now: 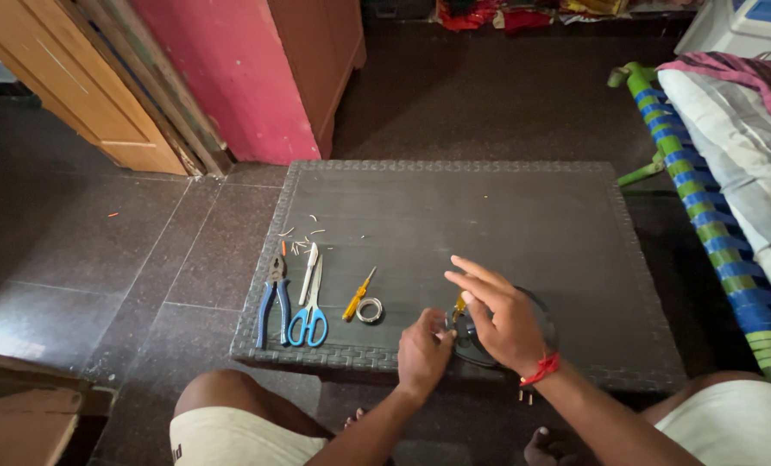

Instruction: The person disassembles a speaker using a screwdriver, handles internal components and wiring, and then reassembles the unit on a table.

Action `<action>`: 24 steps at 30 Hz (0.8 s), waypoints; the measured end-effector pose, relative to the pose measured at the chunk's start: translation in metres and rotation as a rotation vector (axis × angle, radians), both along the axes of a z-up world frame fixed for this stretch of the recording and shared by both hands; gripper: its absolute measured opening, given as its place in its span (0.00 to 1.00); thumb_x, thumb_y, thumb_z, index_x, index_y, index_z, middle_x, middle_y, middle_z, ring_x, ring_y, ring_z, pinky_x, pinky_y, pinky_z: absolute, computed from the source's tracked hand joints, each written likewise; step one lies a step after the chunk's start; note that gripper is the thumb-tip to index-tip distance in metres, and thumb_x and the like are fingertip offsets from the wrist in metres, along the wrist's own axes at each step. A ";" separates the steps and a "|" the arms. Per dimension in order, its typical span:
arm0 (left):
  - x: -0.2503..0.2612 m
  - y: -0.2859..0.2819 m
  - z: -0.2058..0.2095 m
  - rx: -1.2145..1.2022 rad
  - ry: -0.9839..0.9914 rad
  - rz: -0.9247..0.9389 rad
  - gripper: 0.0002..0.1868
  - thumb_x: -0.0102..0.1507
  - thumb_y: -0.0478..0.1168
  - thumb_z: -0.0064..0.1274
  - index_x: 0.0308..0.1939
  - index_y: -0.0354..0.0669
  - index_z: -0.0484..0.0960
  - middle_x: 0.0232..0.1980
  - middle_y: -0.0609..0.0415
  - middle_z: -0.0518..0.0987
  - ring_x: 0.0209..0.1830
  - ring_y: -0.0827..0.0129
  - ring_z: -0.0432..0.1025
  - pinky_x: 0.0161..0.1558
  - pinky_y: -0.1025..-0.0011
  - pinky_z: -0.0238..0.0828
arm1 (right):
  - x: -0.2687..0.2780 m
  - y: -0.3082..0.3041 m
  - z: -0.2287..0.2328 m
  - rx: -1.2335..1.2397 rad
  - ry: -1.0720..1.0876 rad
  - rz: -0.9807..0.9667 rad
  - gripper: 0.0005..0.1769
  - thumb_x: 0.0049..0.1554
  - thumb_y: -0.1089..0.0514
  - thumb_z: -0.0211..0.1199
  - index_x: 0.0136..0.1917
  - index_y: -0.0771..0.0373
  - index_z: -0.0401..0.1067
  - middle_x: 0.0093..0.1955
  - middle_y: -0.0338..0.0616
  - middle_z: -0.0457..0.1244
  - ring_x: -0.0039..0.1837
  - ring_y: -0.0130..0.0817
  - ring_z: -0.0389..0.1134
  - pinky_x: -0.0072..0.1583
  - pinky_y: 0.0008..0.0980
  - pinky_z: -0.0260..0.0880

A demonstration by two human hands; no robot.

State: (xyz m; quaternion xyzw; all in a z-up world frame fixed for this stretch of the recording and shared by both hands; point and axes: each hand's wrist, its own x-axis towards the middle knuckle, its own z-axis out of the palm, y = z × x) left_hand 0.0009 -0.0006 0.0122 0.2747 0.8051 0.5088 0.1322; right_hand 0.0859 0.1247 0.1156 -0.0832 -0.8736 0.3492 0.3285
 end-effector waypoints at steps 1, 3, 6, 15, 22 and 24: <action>-0.001 0.001 -0.002 0.047 0.057 -0.016 0.09 0.56 0.34 0.62 0.40 0.40 0.83 0.38 0.45 0.85 0.39 0.53 0.81 0.41 0.60 0.76 | -0.001 0.000 -0.001 -0.023 -0.015 -0.010 0.16 0.58 0.67 0.61 0.59 0.59 0.78 0.62 0.50 0.69 0.46 0.31 0.75 0.49 0.31 0.75; -0.002 0.002 -0.008 0.084 0.093 -0.035 0.07 0.56 0.32 0.62 0.38 0.39 0.85 0.38 0.45 0.84 0.37 0.54 0.81 0.40 0.61 0.76 | -0.003 -0.001 -0.006 -0.070 -0.047 -0.025 0.13 0.58 0.65 0.63 0.55 0.56 0.81 0.55 0.46 0.69 0.47 0.29 0.77 0.48 0.29 0.76; -0.004 0.003 -0.018 0.104 0.060 -0.041 0.07 0.55 0.31 0.64 0.36 0.37 0.85 0.36 0.45 0.83 0.33 0.58 0.80 0.38 0.64 0.76 | -0.004 0.003 -0.010 0.058 -0.064 -0.067 0.17 0.60 0.65 0.60 0.60 0.54 0.80 0.49 0.40 0.72 0.46 0.31 0.74 0.49 0.30 0.76; -0.007 0.007 -0.027 0.101 -0.342 -0.001 0.04 0.60 0.31 0.61 0.38 0.35 0.85 0.31 0.49 0.84 0.22 0.73 0.77 0.25 0.74 0.75 | -0.004 0.006 -0.015 -0.130 -0.179 0.029 0.22 0.60 0.69 0.53 0.66 0.58 0.73 0.56 0.45 0.73 0.48 0.33 0.77 0.50 0.31 0.77; -0.011 0.005 -0.023 0.063 0.022 -0.068 0.04 0.58 0.32 0.62 0.35 0.37 0.85 0.37 0.46 0.83 0.32 0.60 0.80 0.36 0.65 0.77 | 0.002 0.035 -0.014 -0.205 -0.150 -0.140 0.16 0.64 0.62 0.53 0.63 0.56 0.75 0.52 0.44 0.73 0.51 0.29 0.77 0.46 0.26 0.78; -0.012 0.006 -0.021 -0.009 0.058 -0.087 0.02 0.61 0.33 0.58 0.35 0.38 0.84 0.39 0.46 0.82 0.35 0.56 0.79 0.39 0.60 0.75 | 0.011 0.048 -0.014 -0.281 -0.086 -0.184 0.15 0.64 0.62 0.54 0.62 0.59 0.74 0.51 0.45 0.74 0.51 0.30 0.77 0.46 0.26 0.80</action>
